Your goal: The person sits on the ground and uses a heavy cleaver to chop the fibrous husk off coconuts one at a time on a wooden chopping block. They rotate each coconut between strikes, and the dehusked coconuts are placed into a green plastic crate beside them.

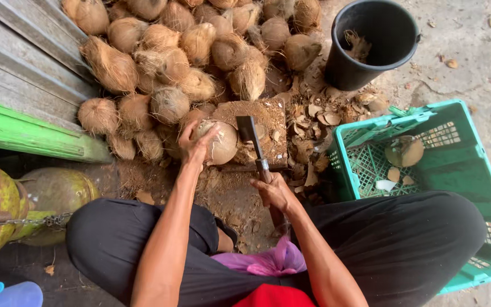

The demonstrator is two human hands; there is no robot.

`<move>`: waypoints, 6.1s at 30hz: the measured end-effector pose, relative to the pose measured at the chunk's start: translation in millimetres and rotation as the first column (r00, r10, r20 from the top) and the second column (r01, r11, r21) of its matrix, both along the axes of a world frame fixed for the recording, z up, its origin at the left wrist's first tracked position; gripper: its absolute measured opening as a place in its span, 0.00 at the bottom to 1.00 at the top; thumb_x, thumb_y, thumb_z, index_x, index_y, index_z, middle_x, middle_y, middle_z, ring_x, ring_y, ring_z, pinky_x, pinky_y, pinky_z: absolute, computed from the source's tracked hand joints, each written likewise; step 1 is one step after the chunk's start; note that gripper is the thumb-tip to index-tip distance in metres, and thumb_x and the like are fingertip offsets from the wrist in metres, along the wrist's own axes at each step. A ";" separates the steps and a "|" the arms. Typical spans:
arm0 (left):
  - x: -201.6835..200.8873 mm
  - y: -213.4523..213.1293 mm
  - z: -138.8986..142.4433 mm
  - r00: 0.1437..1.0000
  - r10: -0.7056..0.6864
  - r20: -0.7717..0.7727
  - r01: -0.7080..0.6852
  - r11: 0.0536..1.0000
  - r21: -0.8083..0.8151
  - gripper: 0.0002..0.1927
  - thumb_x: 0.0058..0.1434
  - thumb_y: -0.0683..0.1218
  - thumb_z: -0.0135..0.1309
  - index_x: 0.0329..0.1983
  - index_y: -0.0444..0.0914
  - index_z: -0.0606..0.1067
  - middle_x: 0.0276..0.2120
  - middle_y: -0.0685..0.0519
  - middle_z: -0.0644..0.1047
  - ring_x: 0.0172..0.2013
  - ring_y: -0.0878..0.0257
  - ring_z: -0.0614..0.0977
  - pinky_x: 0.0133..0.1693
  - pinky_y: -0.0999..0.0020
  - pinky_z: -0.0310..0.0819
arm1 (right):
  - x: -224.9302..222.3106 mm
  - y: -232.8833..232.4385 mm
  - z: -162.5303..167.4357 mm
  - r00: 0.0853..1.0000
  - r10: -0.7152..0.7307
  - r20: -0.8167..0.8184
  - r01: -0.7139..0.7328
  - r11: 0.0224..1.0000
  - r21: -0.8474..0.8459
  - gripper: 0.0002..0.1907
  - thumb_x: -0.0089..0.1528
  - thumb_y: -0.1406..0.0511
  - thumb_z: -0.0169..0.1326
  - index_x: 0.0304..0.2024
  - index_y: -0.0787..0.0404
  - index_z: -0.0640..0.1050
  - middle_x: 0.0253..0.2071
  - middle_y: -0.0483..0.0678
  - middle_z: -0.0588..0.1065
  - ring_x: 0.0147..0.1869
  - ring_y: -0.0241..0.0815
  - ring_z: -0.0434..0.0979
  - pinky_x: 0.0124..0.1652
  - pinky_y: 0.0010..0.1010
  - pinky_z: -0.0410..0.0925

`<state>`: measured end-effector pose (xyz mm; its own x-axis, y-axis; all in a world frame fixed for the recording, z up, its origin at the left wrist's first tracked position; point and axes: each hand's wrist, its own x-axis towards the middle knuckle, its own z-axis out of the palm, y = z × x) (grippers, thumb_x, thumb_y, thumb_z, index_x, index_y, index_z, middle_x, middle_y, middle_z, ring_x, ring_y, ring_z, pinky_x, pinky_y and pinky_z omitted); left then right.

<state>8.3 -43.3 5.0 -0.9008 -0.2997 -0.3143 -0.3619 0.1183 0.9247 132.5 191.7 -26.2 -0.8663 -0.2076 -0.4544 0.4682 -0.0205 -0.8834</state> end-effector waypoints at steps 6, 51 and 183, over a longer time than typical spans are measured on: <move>-13.6 13.6 -27.1 0.959 0.022 -0.284 -0.016 1.000 0.024 0.45 0.41 0.70 0.67 0.57 0.41 0.74 0.54 0.48 0.76 0.53 0.54 0.79 0.53 0.46 0.78 | -14.8 -3.0 18.9 0.993 -0.100 -0.057 0.100 0.995 -0.001 0.16 0.63 0.58 0.59 0.26 0.58 0.73 0.14 0.41 0.66 0.14 0.32 0.64 0.16 0.29 0.60; -47.8 29.4 11.0 0.953 0.175 -0.246 -0.156 0.983 0.095 0.45 0.39 0.65 0.70 0.57 0.36 0.75 0.47 0.45 0.77 0.45 0.55 0.81 0.44 0.57 0.82 | -53.7 66.0 25.2 0.902 -0.432 0.018 0.432 0.902 0.019 0.18 0.65 0.57 0.57 0.32 0.54 0.62 0.18 0.39 0.61 0.16 0.32 0.59 0.16 0.27 0.57; -76.5 66.0 -22.1 0.995 0.083 0.046 -0.058 0.917 -0.395 0.18 0.60 0.63 0.58 0.36 0.44 0.78 0.48 0.50 0.78 0.44 0.55 0.79 0.49 0.53 0.72 | -44.9 -2.6 65.5 0.994 -0.069 -0.084 0.101 0.880 0.464 0.19 0.65 0.55 0.55 0.23 0.55 0.67 0.19 0.43 0.67 0.17 0.34 0.62 0.19 0.36 0.63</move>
<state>-68.1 22.7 -17.2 -0.8556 -0.4723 -0.2119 -0.4368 0.4391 0.7851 87.6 189.0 39.3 -0.9012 0.0906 -0.4238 0.4260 0.3647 -0.8279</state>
